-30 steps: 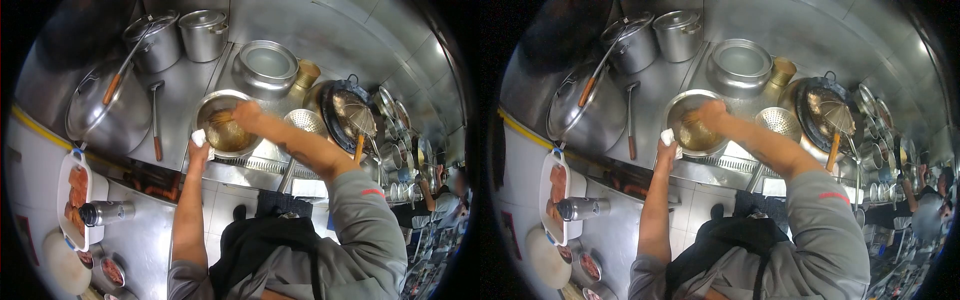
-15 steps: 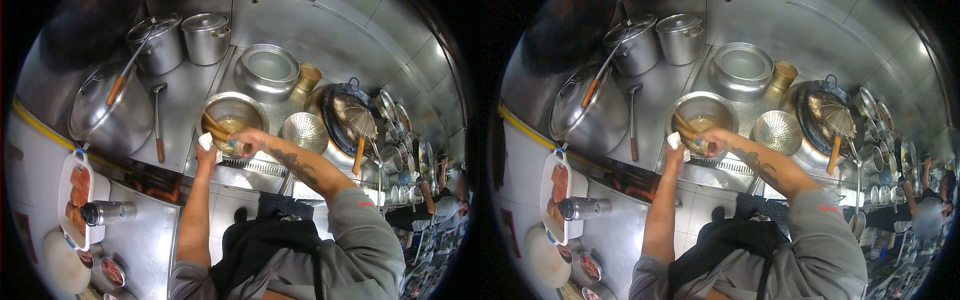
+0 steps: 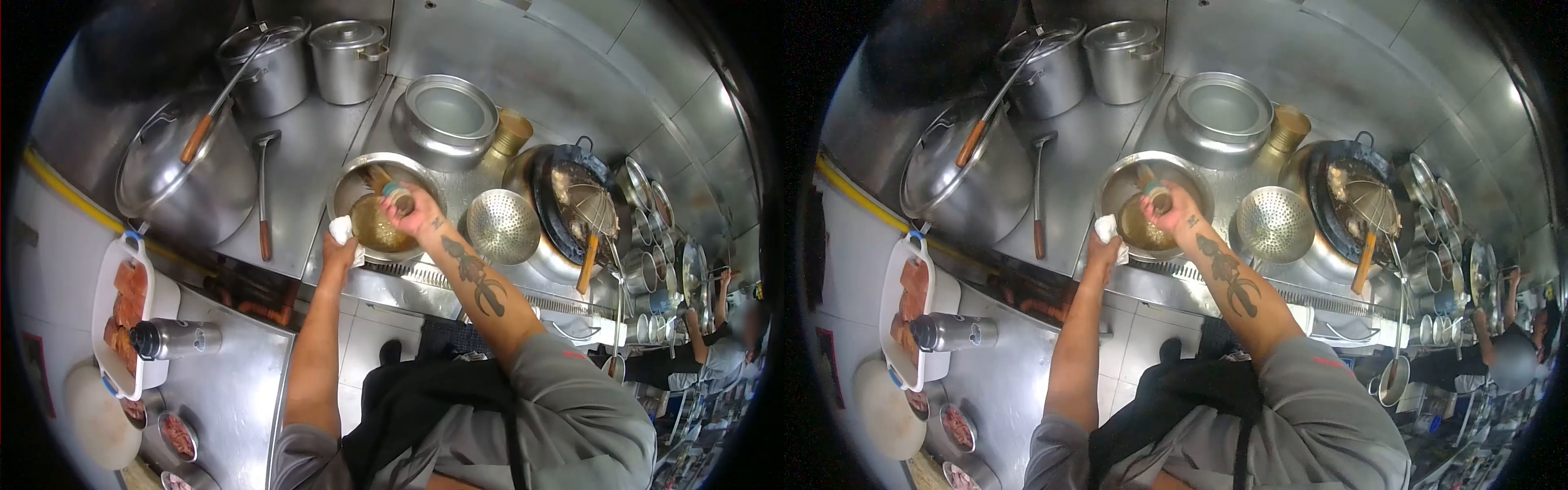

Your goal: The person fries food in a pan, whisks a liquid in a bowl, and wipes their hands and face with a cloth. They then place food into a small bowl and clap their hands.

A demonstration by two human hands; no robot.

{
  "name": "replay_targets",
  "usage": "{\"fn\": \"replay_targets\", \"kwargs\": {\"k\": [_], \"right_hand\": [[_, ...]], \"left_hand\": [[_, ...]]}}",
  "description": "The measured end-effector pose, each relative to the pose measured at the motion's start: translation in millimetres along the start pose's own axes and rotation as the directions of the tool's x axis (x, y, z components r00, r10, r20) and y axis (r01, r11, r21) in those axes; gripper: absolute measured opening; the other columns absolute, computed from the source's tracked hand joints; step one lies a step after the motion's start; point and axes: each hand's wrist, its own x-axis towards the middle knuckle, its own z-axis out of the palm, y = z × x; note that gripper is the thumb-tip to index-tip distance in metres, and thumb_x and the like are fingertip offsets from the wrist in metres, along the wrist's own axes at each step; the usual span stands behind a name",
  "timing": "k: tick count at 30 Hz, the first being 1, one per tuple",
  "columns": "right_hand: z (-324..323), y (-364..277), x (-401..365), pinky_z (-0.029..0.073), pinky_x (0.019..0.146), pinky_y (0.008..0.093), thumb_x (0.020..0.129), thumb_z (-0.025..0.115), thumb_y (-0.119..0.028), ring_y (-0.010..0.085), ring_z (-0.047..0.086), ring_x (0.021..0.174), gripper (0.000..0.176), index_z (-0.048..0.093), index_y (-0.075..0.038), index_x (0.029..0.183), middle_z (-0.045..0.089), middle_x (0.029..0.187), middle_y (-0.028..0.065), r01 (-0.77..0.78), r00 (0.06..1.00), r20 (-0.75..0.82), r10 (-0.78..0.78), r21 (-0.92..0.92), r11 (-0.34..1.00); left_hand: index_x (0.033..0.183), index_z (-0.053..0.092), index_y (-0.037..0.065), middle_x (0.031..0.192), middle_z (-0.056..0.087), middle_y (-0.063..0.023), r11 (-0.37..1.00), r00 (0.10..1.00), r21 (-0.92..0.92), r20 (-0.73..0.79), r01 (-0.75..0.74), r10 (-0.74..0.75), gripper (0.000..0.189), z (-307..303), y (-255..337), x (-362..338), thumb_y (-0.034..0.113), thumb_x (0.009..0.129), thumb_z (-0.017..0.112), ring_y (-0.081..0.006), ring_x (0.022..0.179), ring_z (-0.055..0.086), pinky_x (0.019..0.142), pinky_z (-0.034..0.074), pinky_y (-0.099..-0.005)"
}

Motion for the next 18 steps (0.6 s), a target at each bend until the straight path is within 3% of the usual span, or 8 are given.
{"fn": "replay_targets", "kwargs": {"k": [5,6,7,9,11,13,16,18], "right_hand": [[-25.1,22.9,1.9,0.044,0.043,0.0289,0.091,0.051,-0.037,0.0181,0.057,0.058,0.032,0.054,-0.005,0.094,0.057,0.070,0.0088,-0.197,0.971,-0.237,0.016,-0.768,0.610],[-35.5,16.4,-1.2,0.044,0.042,0.0291,0.091,0.051,-0.037,0.0181,0.057,0.058,0.032,0.055,-0.006,0.092,0.056,0.067,0.0085,-0.280,0.956,-0.286,0.061,-0.834,0.475],[-36.1,8.6,-13.7,0.045,0.041,0.0315,0.089,0.056,-0.035,0.0191,0.057,0.053,0.031,0.058,-0.005,0.096,0.054,0.061,0.0086,-0.267,0.957,-0.277,-0.092,-0.958,0.103],[-40.3,-36.1,-33.7,0.047,0.041,0.0319,0.087,0.060,-0.033,0.0213,0.055,0.047,0.036,0.057,-0.003,0.105,0.054,0.058,0.0071,-0.218,0.970,-0.225,0.087,-0.972,-0.083],[0.8,-35.6,-62.4,0.048,0.042,0.0326,0.083,0.063,-0.034,0.0213,0.056,0.048,0.044,0.056,-0.002,0.112,0.055,0.059,0.0060,-0.479,0.878,-0.392,-0.276,-0.729,-0.488],[27.3,-60.5,-63.5,0.052,0.053,0.0355,0.081,0.062,-0.031,0.0243,0.063,0.063,0.040,0.059,-0.003,0.109,0.062,0.073,0.0094,-0.426,0.850,-0.460,-0.258,-0.311,-0.850],[19.1,-74.5,-59.6,0.054,0.067,0.0385,0.081,0.059,-0.027,0.0283,0.066,0.082,0.029,0.066,-0.007,0.100,0.068,0.092,0.0131,-0.370,0.910,0.196,-0.365,-0.010,-0.929],[-1.7,-63.3,-53.2,0.054,0.069,0.0388,0.079,0.058,-0.022,0.0288,0.066,0.083,0.027,0.067,-0.007,0.100,0.068,0.092,0.0127,-0.394,0.862,0.350,-0.368,0.003,-0.919]], "left_hand": [[0.120,0.041,-0.001,0.107,0.054,-0.0143,1.000,0.999,0.015,-0.041,-0.024,0.025,0.052,2.5,-17.6,9.9,0.006,0.071,0.060,-0.0244,0.097,0.056,0.085,0.045,-0.0337],[0.120,0.042,0.000,0.106,0.055,-0.0135,0.999,0.998,0.026,-0.056,-0.036,0.038,0.052,1.6,-26.6,15.0,0.005,0.071,0.060,-0.0236,0.096,0.057,0.083,0.046,-0.0335],[0.121,0.043,0.001,0.106,0.056,-0.0128,0.998,0.996,0.036,-0.070,-0.049,0.052,0.053,1.7,-36.2,21.6,0.005,0.071,0.059,-0.0228,0.095,0.057,0.082,0.047,-0.0332],[0.121,0.045,0.001,0.106,0.057,-0.0122,0.997,0.993,0.049,-0.099,-0.057,0.062,0.052,3.5,-38.1,23.7,0.004,0.070,0.059,-0.0219,0.095,0.058,0.081,0.047,-0.0330],[0.120,0.045,0.001,0.107,0.057,-0.0126,0.997,0.991,0.066,-0.125,-0.043,0.051,0.052,5.0,-25.1,13.7,0.004,0.070,0.059,-0.0217,0.095,0.058,0.081,0.047,-0.0332],[0.118,0.044,-0.001,0.106,0.058,-0.0151,0.997,0.996,0.063,-0.065,-0.050,0.054,0.051,6.2,-18.4,8.4,0.006,0.070,0.060,-0.0239,0.097,0.058,0.084,0.045,-0.0331],[0.116,0.044,-0.002,0.103,0.059,-0.0168,0.996,0.997,0.066,-0.047,-0.061,0.064,0.050,14.8,-9.1,2.8,0.007,0.070,0.061,-0.0261,0.096,0.058,0.085,0.045,-0.0334],[0.115,0.044,-0.002,0.103,0.059,-0.0174,0.994,0.994,0.083,-0.076,-0.069,0.075,0.050,17.0,-15.0,7.5,0.009,0.069,0.061,-0.0272,0.095,0.058,0.085,0.045,-0.0341]]}}
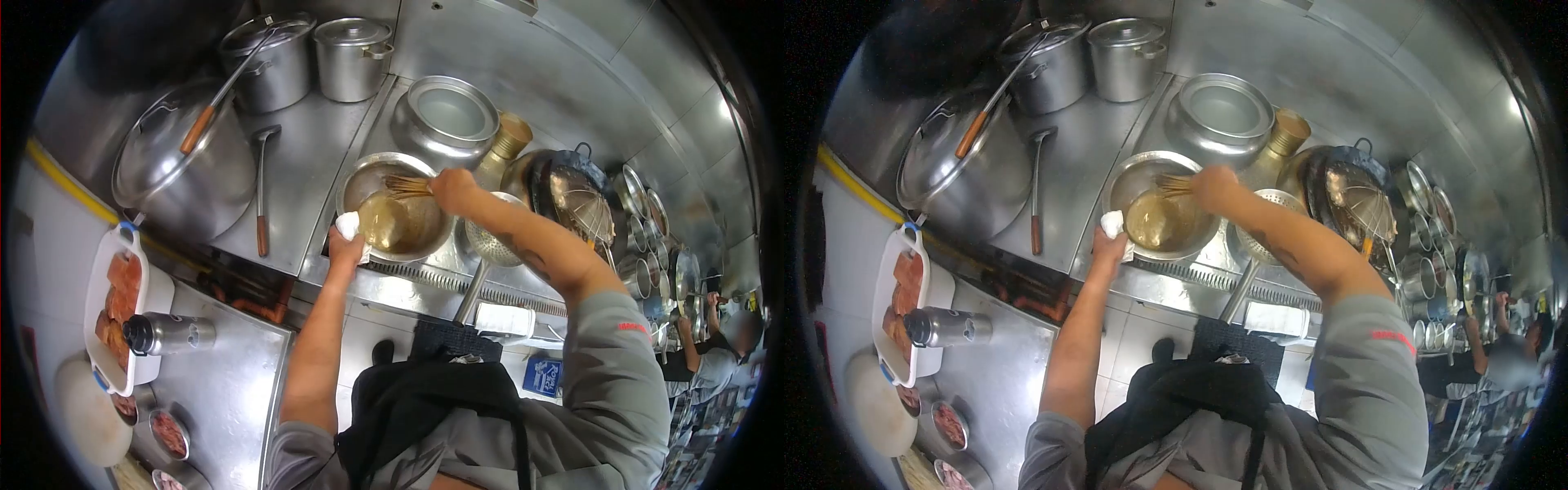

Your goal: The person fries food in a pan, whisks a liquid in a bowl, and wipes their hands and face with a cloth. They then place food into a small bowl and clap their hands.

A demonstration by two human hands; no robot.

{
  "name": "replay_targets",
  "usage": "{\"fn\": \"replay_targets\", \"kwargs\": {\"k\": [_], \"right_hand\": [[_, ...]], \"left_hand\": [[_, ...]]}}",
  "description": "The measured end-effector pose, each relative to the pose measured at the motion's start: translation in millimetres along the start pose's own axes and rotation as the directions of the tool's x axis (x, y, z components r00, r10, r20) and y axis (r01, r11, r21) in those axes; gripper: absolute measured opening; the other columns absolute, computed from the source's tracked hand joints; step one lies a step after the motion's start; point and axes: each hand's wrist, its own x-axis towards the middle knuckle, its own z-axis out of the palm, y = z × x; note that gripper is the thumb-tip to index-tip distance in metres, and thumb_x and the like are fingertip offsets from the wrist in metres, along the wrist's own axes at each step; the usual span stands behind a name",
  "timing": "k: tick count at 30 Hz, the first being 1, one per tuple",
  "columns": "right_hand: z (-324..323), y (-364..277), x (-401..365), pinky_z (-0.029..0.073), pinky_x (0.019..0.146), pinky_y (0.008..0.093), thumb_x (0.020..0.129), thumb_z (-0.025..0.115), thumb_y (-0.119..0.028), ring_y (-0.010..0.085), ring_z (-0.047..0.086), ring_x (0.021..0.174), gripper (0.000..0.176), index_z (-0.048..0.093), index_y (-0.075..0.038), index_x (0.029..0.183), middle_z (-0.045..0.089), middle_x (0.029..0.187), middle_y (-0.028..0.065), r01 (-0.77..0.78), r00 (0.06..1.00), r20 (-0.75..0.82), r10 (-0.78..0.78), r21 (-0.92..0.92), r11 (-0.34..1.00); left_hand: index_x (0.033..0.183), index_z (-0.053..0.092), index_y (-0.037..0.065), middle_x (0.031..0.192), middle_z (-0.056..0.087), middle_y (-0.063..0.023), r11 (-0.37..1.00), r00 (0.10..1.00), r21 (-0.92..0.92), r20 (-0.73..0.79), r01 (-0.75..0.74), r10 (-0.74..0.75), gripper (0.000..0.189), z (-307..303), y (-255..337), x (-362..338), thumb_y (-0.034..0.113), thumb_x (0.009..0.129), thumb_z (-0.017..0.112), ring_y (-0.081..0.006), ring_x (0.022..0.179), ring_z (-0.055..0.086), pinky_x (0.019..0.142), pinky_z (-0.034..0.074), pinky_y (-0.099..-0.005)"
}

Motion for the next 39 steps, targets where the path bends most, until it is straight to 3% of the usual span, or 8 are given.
{"fn": "replay_targets", "kwargs": {"k": [10,15,23,26,28,31,34,39], "right_hand": [[5.7,12.7,-31.4,0.053,0.073,0.0383,0.078,0.054,-0.017,0.0282,0.066,0.086,0.022,0.068,-0.006,0.091,0.068,0.092,0.0143,0.024,0.993,0.114,-0.022,-0.016,1.000],[19.5,-2.0,-0.1,0.050,0.081,0.0395,0.081,0.058,-0.033,0.0327,0.063,0.092,0.033,0.065,-0.008,0.101,0.065,0.098,0.0170,-0.126,0.992,0.021,0.126,0.329,0.936],[10.7,-47.8,-29.1,0.050,0.078,0.0383,0.076,0.061,-0.040,0.0326,0.063,0.090,0.046,0.064,-0.007,0.109,0.064,0.098,0.0185,0.089,0.946,0.212,-0.247,0.562,0.823],[-27.2,-15.6,-31.5,0.051,0.078,0.0368,0.075,0.063,-0.043,0.0305,0.062,0.093,0.046,0.066,-0.007,0.104,0.064,0.100,0.0182,0.027,0.795,0.567,-0.218,0.326,0.945],[-39.4,3.9,-46.9,0.051,0.076,0.0366,0.079,0.060,-0.037,0.0276,0.063,0.094,0.037,0.068,-0.005,0.097,0.065,0.100,0.0171,0.172,0.947,0.233,-0.220,0.213,0.962],[-28.0,18.8,-11.4,0.051,0.076,0.0372,0.081,0.056,-0.027,0.0270,0.063,0.094,0.027,0.068,-0.004,0.091,0.065,0.099,0.0161,-0.099,0.983,0.156,0.099,-0.003,0.995],[3.4,13.3,-3.7,0.054,0.066,0.0407,0.081,0.055,-0.021,0.0256,0.066,0.086,0.025,0.068,-0.008,0.098,0.068,0.092,0.0097,-0.031,0.997,-0.079,0.024,-0.082,0.996],[5.2,4.5,-37.2,0.053,0.070,0.0396,0.078,0.056,-0.019,0.0278,0.066,0.086,0.023,0.069,-0.007,0.093,0.068,0.090,0.0119,0.002,0.992,0.123,0.001,-0.024,1.000]], "left_hand": [[0.112,0.044,-0.002,0.097,0.061,-0.0208,0.988,0.990,0.108,-0.080,-0.108,0.117,0.050,8.9,-14.5,9.1,0.012,0.067,0.062,-0.0327,0.090,0.060,0.083,0.045,-0.0384],[0.112,0.045,-0.002,0.098,0.061,-0.0204,0.988,0.991,0.126,-0.088,-0.094,0.106,0.051,15.7,-11.8,11.9,0.014,0.068,0.062,-0.0324,0.091,0.061,0.084,0.045,-0.0386],[0.112,0.046,-0.001,0.100,0.060,-0.0204,0.980,0.971,0.062,-0.141,-0.187,0.194,0.048,14.1,-5.1,11.0,0.012,0.068,0.061,-0.0322,0.092,0.060,0.082,0.046,-0.0381],[0.112,0.046,-0.001,0.099,0.061,-0.0206,0.957,0.950,0.090,-0.126,-0.276,0.286,0.047,9.7,4.9,8.2,0.012,0.069,0.060,-0.0326,0.092,0.060,0.082,0.046,-0.0387],[0.113,0.045,0.000,0.098,0.061,-0.0209,0.946,0.942,0.111,-0.112,-0.304,0.316,0.047,10.7,4.9,10.5,0.012,0.070,0.060,-0.0334,0.091,0.060,0.082,0.046,-0.0387],[0.114,0.045,0.001,0.098,0.061,-0.0210,0.947,0.948,0.122,-0.080,-0.299,0.309,0.048,15.8,3.6,17.8,0.013,0.071,0.060,-0.0338,0.092,0.060,0.082,0.046,-0.0388],[0.115,0.044,0.001,0.099,0.061,-0.0211,0.930,0.932,0.155,-0.092,-0.335,0.351,0.048,14.5,13.6,12.1,0.013,0.071,0.060,-0.0345,0.092,0.060,0.082,0.046,-0.0391],[0.118,0.042,0.001,0.099,0.060,-0.0210,0.897,0.896,0.111,-0.079,-0.428,0.437,0.050,10.4,35.3,-1.0,0.012,0.073,0.060,-0.0345,0.093,0.060,0.083,0.046,-0.0389]]}}
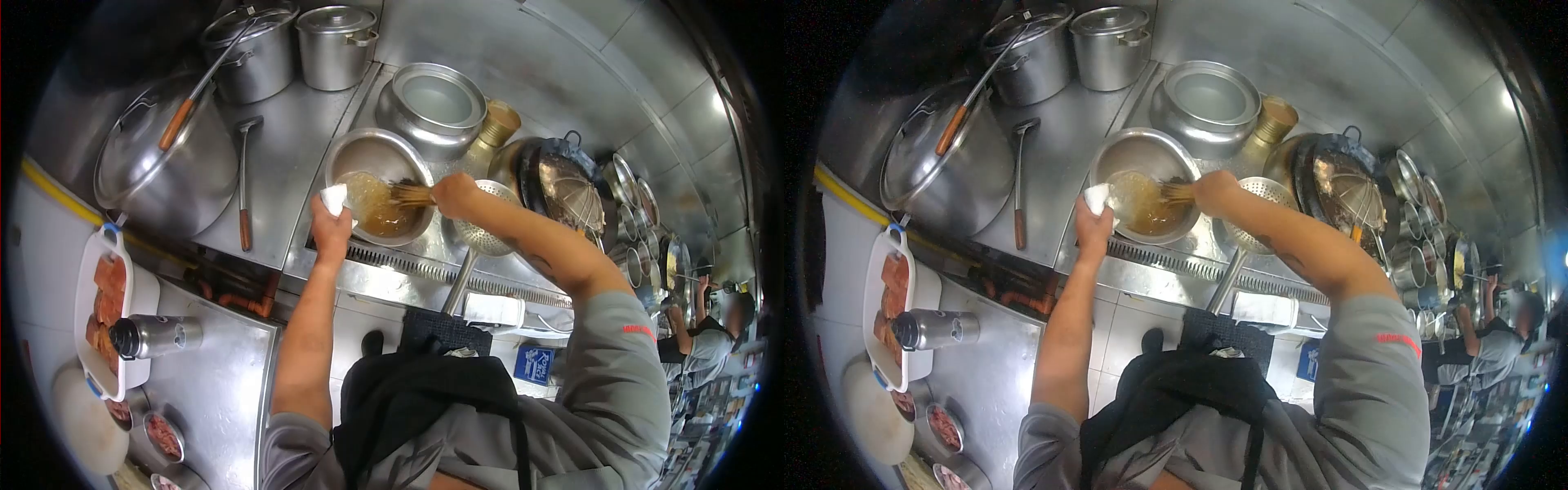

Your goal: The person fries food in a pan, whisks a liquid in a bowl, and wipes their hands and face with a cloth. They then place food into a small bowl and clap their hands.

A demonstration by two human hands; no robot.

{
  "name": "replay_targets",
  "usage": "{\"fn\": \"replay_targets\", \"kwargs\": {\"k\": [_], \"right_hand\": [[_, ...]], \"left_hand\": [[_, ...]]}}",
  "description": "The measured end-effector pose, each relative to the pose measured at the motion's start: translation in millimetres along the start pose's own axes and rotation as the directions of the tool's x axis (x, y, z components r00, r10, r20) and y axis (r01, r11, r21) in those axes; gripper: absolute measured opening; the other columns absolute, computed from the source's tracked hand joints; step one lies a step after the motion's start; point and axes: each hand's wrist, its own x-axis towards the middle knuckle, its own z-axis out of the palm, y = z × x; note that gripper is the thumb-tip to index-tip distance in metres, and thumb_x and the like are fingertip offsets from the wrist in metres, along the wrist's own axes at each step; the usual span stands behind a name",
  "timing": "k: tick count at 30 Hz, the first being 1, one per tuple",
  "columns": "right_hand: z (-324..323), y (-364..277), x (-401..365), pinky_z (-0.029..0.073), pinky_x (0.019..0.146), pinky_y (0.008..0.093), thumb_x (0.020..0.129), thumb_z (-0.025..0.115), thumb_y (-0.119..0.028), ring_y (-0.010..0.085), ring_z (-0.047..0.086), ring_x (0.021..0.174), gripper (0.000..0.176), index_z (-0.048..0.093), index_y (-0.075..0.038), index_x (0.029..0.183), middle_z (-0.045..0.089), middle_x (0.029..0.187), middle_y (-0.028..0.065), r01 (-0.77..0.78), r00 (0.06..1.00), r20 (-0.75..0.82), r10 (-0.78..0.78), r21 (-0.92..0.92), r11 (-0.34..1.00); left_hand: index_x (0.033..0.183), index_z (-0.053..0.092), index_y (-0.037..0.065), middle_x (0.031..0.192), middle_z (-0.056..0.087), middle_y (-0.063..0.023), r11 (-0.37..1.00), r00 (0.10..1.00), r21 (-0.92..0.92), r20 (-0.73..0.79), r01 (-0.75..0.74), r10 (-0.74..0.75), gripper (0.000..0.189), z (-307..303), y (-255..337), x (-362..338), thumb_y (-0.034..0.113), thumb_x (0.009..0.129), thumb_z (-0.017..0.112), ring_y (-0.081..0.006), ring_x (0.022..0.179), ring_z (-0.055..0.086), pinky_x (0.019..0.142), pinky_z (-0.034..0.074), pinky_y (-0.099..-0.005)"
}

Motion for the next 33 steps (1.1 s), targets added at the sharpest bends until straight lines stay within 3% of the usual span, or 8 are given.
{"fn": "replay_targets", "kwargs": {"k": [7,13,16,22,25,28,31,33], "right_hand": [[0.4,-11.0,-17.2,0.051,0.078,0.0421,0.074,0.061,-0.030,0.0327,0.063,0.090,0.030,0.068,-0.012,0.098,0.066,0.092,0.0146,0.086,0.983,0.125,-0.138,0.352,0.932],[0.4,-2.3,12.9,0.051,0.077,0.0408,0.078,0.060,-0.033,0.0324,0.064,0.087,0.036,0.066,0.000,0.090,0.067,0.088,0.0168,-0.084,0.986,-0.120,0.116,0.246,0.966],[-40.0,-34.3,11.6,0.052,0.078,0.0388,0.076,0.063,-0.031,0.0310,0.065,0.085,0.032,0.068,-0.010,0.099,0.067,0.092,0.0169,-0.092,0.985,-0.083,0.154,0.501,0.861],[-27.8,-67.9,17.1,0.051,0.049,0.0345,0.077,0.062,-0.028,0.0251,0.063,0.056,0.034,0.066,-0.007,0.104,0.064,0.066,0.0135,-0.127,0.989,0.144,0.025,0.762,0.635],[-27.1,-43.1,-6.7,0.050,0.044,0.0342,0.077,0.062,-0.029,0.0242,0.062,0.052,0.035,0.066,-0.005,0.102,0.062,0.063,0.0117,-0.099,0.950,0.251,-0.184,0.805,0.585],[-32.1,-13.5,-10.5,0.052,0.053,0.0346,0.075,0.063,-0.029,0.0263,0.064,0.062,0.035,0.066,-0.004,0.100,0.064,0.069,0.0131,-0.145,0.896,0.411,-0.168,0.629,0.764],[3.9,2.6,16.1,0.054,0.066,0.0366,0.075,0.062,-0.027,0.0288,0.066,0.077,0.032,0.067,-0.005,0.097,0.066,0.082,0.0162,-0.021,0.999,-0.017,0.027,0.276,0.961],[-7.6,-7.0,28.3,0.052,0.074,0.0376,0.074,0.062,-0.026,0.0303,0.065,0.084,0.031,0.067,-0.005,0.096,0.066,0.088,0.0177,-0.123,0.991,-0.009,0.136,0.380,0.917]], "left_hand": [[0.120,0.040,0.002,0.100,0.061,-0.0210,1.000,1.000,0.011,0.012,0.017,-0.017,0.052,4.8,-13.6,-0.8,0.012,0.074,0.061,-0.0328,0.094,0.060,0.083,0.046,-0.0387],[0.120,0.041,0.003,0.098,0.061,-0.0191,0.994,0.995,0.072,0.057,0.083,-0.087,0.052,0.8,-24.4,-0.4,0.012,0.073,0.061,-0.0313,0.091,0.061,0.082,0.047,-0.0381],[0.119,0.041,0.002,0.098,0.061,-0.0185,0.995,0.992,0.036,0.074,0.096,-0.098,0.051,2.0,-24.1,-4.2,0.011,0.072,0.060,-0.0306,0.090,0.060,0.082,0.046,-0.0377],[0.117,0.041,0.001,0.099,0.058,-0.0193,0.997,0.997,-0.012,0.005,0.071,-0.071,0.048,7.9,-27.9,-8.0,0.010,0.073,0.059,-0.0300,0.090,0.058,0.081,0.045,-0.0376],[0.117,0.041,0.001,0.099,0.059,-0.0187,0.999,1.000,-0.047,-0.021,0.019,-0.020,0.048,7.1,-24.6,-12.0,0.010,0.074,0.059,-0.0298,0.090,0.059,0.081,0.045,-0.0374],[0.117,0.041,0.001,0.098,0.060,-0.0181,0.999,1.000,-0.054,-0.021,0.010,-0.011,0.048,3.4,-19.6,-14.4,0.010,0.074,0.059,-0.0293,0.089,0.059,0.081,0.045,-0.0372],[0.117,0.041,0.001,0.097,0.060,-0.0173,0.997,0.997,0.005,0.003,0.074,-0.074,0.047,2.2,-19.6,-12.2,0.011,0.075,0.059,-0.0287,0.089,0.060,0.080,0.046,-0.0368],[0.117,0.041,0.001,0.098,0.060,-0.0177,0.998,0.997,0.002,0.026,0.067,-0.067,0.047,5.3,-23.0,-8.7,0.011,0.075,0.059,-0.0285,0.089,0.060,0.081,0.046,-0.0365]]}}
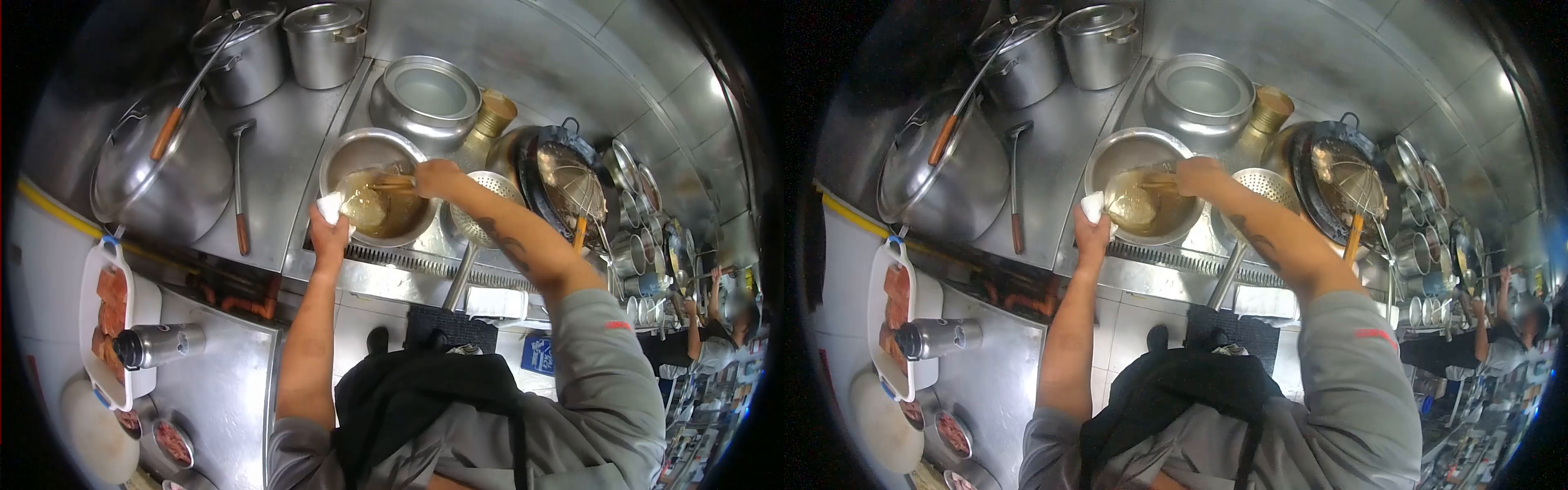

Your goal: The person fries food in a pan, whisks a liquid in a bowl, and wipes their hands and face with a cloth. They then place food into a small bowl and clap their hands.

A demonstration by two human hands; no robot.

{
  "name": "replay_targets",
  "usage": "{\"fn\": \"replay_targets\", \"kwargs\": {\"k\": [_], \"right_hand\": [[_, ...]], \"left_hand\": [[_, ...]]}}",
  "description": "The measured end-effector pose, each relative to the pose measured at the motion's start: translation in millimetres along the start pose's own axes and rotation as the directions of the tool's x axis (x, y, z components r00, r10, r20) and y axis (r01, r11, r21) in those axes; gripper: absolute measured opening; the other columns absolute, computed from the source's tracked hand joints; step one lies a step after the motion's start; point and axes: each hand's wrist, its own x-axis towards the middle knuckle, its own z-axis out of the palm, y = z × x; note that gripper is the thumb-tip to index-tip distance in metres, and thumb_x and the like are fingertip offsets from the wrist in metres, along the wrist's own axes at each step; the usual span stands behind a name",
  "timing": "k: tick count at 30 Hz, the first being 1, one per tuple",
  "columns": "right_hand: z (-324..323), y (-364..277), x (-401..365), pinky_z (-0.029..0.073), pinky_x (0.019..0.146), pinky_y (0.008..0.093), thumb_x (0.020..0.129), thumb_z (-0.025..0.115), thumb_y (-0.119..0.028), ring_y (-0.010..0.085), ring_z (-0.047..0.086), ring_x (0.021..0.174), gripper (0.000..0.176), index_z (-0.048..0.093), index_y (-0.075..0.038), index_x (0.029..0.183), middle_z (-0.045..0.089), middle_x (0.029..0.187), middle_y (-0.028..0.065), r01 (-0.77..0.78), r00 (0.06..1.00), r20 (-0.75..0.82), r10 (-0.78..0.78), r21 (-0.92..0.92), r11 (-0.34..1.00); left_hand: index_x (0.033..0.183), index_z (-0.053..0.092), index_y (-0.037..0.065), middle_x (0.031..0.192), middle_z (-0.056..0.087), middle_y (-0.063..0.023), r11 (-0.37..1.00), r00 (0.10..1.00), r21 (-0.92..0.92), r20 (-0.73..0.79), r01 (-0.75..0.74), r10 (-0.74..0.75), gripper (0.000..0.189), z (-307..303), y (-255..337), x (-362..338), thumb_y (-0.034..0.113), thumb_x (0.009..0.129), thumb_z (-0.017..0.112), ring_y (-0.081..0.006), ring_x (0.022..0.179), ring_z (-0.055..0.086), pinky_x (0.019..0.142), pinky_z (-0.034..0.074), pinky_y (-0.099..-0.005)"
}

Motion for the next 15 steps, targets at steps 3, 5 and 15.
{"fn": "replay_targets", "kwargs": {"k": [3,5,15], "right_hand": [[-5.1,-38.7,-1.5,0.051,0.077,0.0386,0.075,0.060,-0.025,0.0321,0.064,0.086,0.029,0.067,-0.005,0.095,0.066,0.091,0.0179,0.059,0.995,-0.085,-0.048,0.134,0.989],[9.5,-55.2,2.0,0.051,0.078,0.0389,0.074,0.061,-0.026,0.0328,0.064,0.086,0.031,0.067,-0.008,0.098,0.066,0.094,0.0174,0.107,0.994,0.015,-0.112,0.183,0.977],[9.3,-1.9,-27.7,0.050,0.080,0.0408,0.075,0.062,-0.033,0.0338,0.063,0.091,0.037,0.067,-0.008,0.102,0.066,0.094,0.0171,0.163,0.969,0.191,-0.158,-0.009,0.987]], "left_hand": [[0.116,0.042,0.000,0.099,0.059,-0.0186,0.999,1.000,-0.041,-0.010,0.008,-0.009,0.046,8.3,-7.3,2.0,0.011,0.075,0.059,-0.0286,0.091,0.059,0.082,0.045,-0.0364],[0.116,0.041,-0.001,0.100,0.059,-0.0192,0.997,0.999,-0.067,-0.025,0.023,-0.025,0.046,10.8,-10.1,2.0,0.011,0.074,0.059,-0.0289,0.091,0.059,0.082,0.045,-0.0365],[0.116,0.040,-0.002,0.101,0.058,-0.0195,1.000,0.998,0.014,-0.062,-0.009,0.010,0.048,0.2,-4.0,-6.9,0.009,0.074,0.059,-0.0290,0.093,0.059,0.083,0.045,-0.0353]]}}
